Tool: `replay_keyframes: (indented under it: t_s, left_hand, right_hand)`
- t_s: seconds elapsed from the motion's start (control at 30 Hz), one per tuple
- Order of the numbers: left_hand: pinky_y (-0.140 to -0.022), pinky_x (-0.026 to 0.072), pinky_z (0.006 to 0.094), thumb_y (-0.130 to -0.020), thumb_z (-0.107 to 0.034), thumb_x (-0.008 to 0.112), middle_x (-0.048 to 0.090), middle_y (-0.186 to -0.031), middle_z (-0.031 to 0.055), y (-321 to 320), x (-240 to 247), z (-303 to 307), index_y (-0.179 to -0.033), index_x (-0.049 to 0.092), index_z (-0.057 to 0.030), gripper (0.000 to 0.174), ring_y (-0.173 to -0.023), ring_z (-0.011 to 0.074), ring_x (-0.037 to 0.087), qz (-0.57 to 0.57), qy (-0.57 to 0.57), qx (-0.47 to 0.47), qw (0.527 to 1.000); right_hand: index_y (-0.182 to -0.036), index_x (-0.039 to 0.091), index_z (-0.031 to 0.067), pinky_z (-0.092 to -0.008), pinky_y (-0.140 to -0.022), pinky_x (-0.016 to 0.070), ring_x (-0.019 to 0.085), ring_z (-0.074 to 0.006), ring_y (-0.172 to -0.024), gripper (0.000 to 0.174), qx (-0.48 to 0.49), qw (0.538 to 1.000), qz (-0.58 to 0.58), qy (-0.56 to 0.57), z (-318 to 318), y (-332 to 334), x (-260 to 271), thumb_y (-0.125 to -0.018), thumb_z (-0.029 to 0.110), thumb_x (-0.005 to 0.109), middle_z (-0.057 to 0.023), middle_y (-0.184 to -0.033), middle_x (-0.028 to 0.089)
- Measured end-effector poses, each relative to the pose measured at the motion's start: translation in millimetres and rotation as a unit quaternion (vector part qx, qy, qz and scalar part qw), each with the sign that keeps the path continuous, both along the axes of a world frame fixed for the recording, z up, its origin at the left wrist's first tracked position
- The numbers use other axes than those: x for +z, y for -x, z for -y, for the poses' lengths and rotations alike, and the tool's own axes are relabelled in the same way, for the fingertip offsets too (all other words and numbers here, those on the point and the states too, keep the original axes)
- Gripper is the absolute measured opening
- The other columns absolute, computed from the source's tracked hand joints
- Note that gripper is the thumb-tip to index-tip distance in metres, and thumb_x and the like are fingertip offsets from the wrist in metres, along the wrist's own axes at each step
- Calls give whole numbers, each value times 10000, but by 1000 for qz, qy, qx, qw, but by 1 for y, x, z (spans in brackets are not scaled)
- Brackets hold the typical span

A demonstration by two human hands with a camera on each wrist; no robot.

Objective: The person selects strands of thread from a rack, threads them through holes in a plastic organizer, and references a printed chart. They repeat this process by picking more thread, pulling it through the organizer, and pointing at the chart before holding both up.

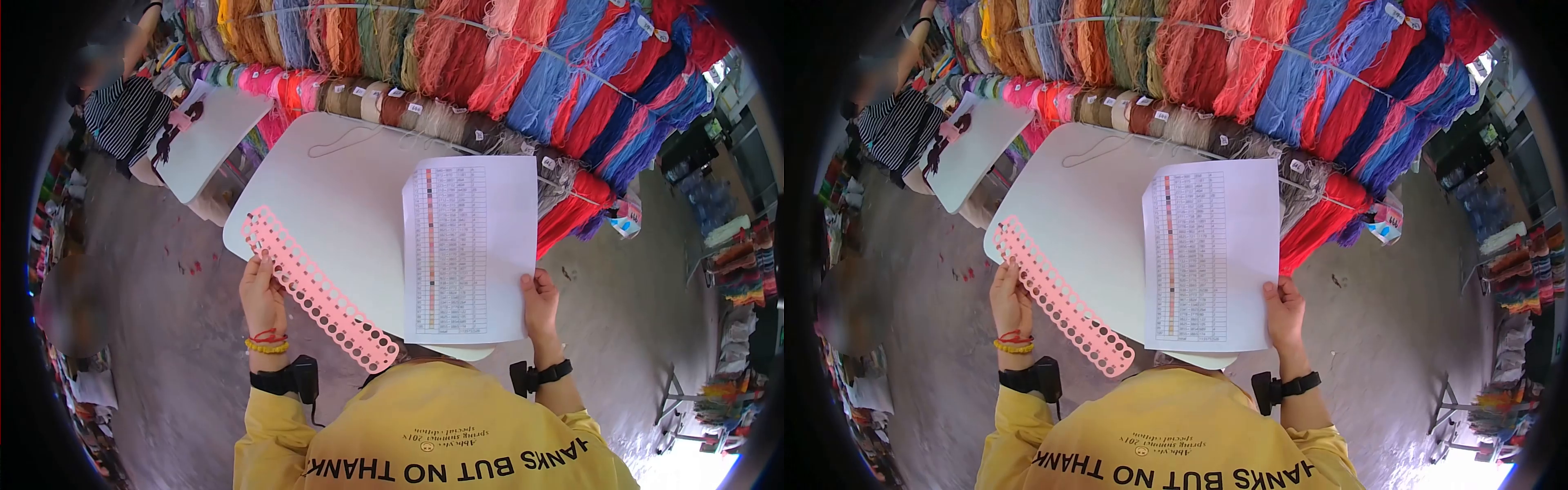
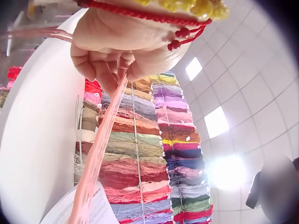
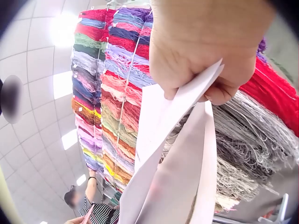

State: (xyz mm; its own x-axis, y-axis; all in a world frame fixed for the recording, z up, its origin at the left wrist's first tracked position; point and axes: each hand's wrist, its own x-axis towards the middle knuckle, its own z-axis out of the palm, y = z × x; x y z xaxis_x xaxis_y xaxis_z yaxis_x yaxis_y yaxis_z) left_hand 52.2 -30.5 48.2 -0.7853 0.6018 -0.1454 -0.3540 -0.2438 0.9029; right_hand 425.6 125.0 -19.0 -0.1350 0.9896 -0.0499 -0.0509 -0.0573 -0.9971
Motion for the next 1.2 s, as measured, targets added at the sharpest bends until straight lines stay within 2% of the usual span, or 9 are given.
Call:
replay_keyframes:
  t_s: [0.3, 0.63, 0.8, 1.03, 1.13, 1.2]
  left_hand:
    - [-530, 388, 172, -906, -174, 525, 564, -733, -51, 19, -15, -2, -906, 567, -83, 101, -596, 22, 514, -20, 15, -38, 999]
    - [-564, 439, 214, -904, -157, 515, 557, -751, -22, 19, -24, -23, -915, 560, -76, 94, -621, 66, 544, 5, 36, -87, 996]
    - [-587, 457, 236, -903, -150, 513, 563, -763, -13, 16, -29, -33, -928, 555, -76, 89, -641, 79, 558, 11, 45, -114, 992]
    - [-627, 463, 224, -900, -143, 517, 576, -780, -12, 18, -45, -43, -939, 569, -72, 96, -671, 76, 561, 9, 50, -145, 988]
    - [-623, 459, 214, -897, -136, 522, 580, -791, -13, 17, -45, -45, -943, 574, -64, 100, -679, 72, 560, 4, 52, -145, 988]
    - [-621, 459, 211, -895, -130, 525, 582, -798, -12, 16, -46, -46, -946, 576, -59, 101, -685, 69, 558, 1, 53, -145, 988]
  right_hand:
    - [-949, 565, -9, -204, -639, 444, 535, -59, -690, 139, -14, 1000, -9, 6, 7, 11, -8, -889, 116, 554, -27, -815, 615]
    - [-957, 574, -19, -205, -644, 446, 540, -64, -699, 155, -32, 999, 19, 4, 2, 11, -11, -882, 117, 564, -27, -817, 615]
    - [-962, 579, -29, -216, -657, 448, 543, -71, -714, 173, -27, 997, 69, -6, -3, 7, -11, -877, 121, 569, -35, -828, 618]
    - [-962, 579, -36, -226, -674, 452, 548, -81, -724, 174, -21, 993, 116, -14, -7, 8, -8, -884, 117, 556, -46, -835, 621]
    - [-975, 576, -23, -229, -620, 442, 539, -64, -690, 179, -27, 993, 113, -30, -8, 10, -10, -868, 120, 571, -22, -783, 612]
    - [-993, 575, 7, -240, -575, 427, 525, -59, -641, 189, -22, 974, 222, -34, -12, 3, -15, -849, 128, 586, -17, -736, 597]
